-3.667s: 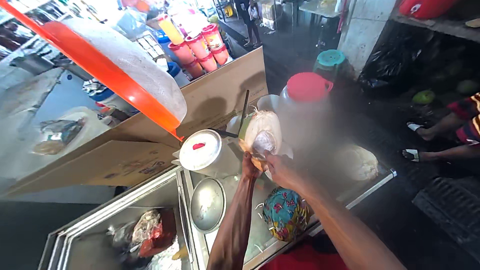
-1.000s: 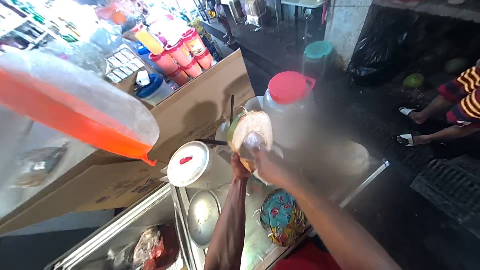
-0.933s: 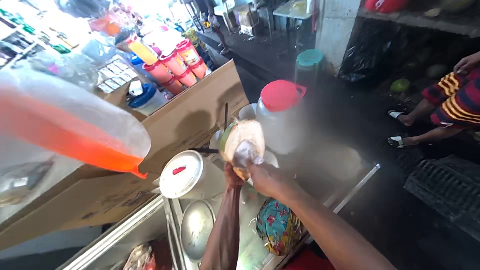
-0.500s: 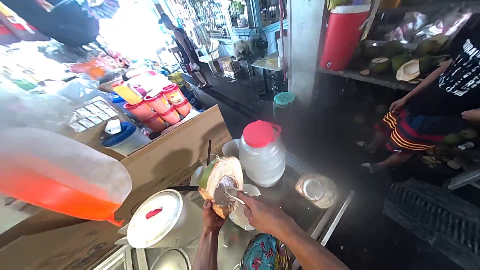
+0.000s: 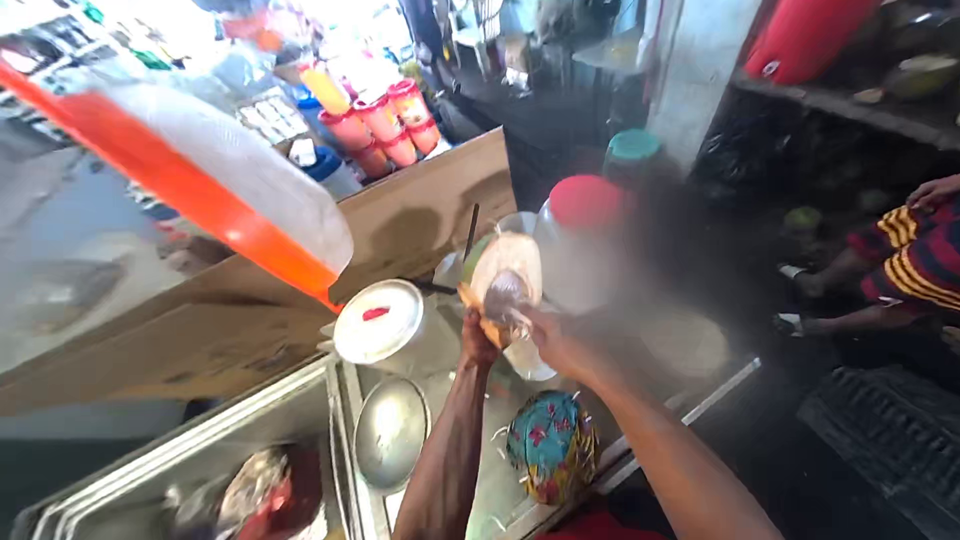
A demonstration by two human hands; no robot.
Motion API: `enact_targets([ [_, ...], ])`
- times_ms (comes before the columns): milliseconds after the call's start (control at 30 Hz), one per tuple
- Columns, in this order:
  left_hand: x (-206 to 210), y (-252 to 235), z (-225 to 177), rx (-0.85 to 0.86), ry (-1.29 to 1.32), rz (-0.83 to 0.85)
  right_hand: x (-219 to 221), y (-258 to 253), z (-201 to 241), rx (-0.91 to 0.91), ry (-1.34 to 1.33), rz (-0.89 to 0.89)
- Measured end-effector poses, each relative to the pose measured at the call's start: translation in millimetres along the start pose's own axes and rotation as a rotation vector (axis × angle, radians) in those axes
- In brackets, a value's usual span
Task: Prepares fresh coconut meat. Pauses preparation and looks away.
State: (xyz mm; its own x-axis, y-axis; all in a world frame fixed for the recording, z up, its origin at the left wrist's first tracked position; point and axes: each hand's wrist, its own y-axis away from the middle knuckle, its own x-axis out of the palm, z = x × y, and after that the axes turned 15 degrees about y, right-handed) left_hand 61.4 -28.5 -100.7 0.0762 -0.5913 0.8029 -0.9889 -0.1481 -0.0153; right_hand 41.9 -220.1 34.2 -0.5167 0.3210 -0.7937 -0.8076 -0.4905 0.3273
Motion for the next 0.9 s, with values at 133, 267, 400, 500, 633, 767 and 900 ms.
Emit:
enact_targets([
  [133,5.3,-3.2,-0.9,-0.007,0.032,0.008,19.6,-13.0,7.3,0.014,-0.078,-0.010],
  [267,-10.1,-6.9,-9.0,-0.049,0.019,0.090,3.0,1.4,-0.6,-0.049,0.242,0.111],
  [400,-4.6,-6.8,-8.1,-0.075,-0.033,0.066,-9.0,-12.5,2.1,-0.005,0.144,0.043],
  [500,-2.8,-6.0,-7.7,-0.084,-0.057,0.077,9.8,-17.4,6.4,0.010,0.147,0.082],
  [633,-7.5,-5.0,-4.7,-0.080,-0.088,0.037,-6.5,-0.9,3.9,0.017,0.300,0.168],
  [767,4.8,-2.7,1.4,-0.023,-0.064,-0.006,-2.2,-12.5,13.3,0.125,0.178,0.006],
  [900,-3.3,-7.8,1.5,0.011,-0.168,0.051,10.5,-16.7,20.0,0.133,0.176,0.094],
])
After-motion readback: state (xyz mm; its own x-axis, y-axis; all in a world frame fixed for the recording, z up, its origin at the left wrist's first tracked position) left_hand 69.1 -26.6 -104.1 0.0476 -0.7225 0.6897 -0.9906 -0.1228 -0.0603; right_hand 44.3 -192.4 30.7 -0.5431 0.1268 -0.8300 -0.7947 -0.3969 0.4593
